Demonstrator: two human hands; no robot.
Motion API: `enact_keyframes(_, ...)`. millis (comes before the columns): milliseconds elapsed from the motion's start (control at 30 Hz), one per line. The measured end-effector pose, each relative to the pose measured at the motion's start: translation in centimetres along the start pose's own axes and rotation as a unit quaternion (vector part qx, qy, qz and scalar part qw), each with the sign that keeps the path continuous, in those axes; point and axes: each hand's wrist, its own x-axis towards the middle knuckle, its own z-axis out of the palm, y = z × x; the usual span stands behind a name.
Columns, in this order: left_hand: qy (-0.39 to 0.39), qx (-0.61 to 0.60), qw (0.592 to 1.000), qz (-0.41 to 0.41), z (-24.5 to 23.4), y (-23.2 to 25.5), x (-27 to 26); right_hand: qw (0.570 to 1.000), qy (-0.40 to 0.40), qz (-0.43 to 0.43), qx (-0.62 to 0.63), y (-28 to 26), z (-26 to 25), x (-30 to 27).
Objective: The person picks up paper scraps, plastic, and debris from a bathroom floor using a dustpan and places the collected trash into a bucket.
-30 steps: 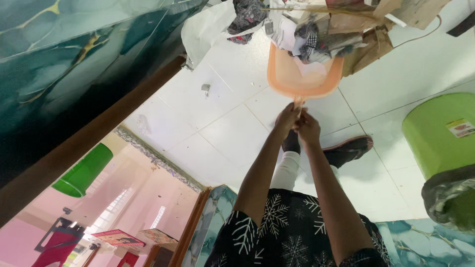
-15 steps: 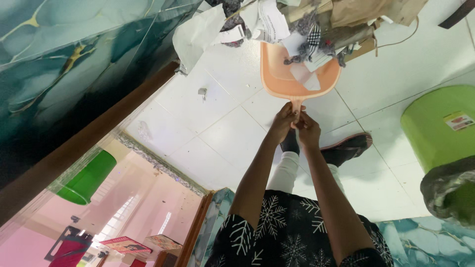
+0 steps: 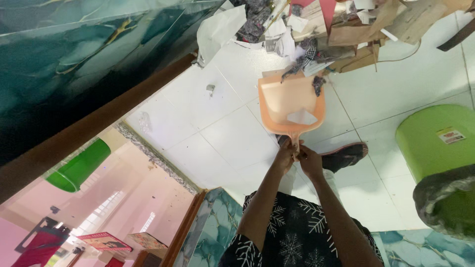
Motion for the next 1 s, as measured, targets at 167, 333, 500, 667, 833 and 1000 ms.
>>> enact_keyframes(167,0.004,-0.061,0.996,0.059,-3.5,0.9,1.3,0.997,-0.011,-0.048,-0.064,1.2,4.4,3.2)
enact_keyframes(333,-0.014,-0.086,0.992,0.090,-6.6,7.6,7.9,0.964,0.083,-0.245,-0.055,-4.2,7.0,11.4)
enact_keyframes(500,0.015,0.054,0.989,0.135,-3.2,19.8,11.4,0.987,0.038,-0.149,-0.037,-13.9,5.8,18.3)
enact_keyframes(667,-0.014,0.062,0.987,0.145,0.4,25.2,10.5,0.975,0.095,-0.195,-0.043,-18.2,3.3,20.1)
enact_keyframes(833,-0.070,0.070,0.980,0.173,1.6,23.9,9.2,0.958,0.146,-0.242,-0.041,-17.6,1.4,17.3)
enact_keyframes(1000,-0.116,0.068,0.972,0.194,4.0,22.3,5.7,0.953,0.156,-0.261,-0.012,-17.0,-1.1,13.9)
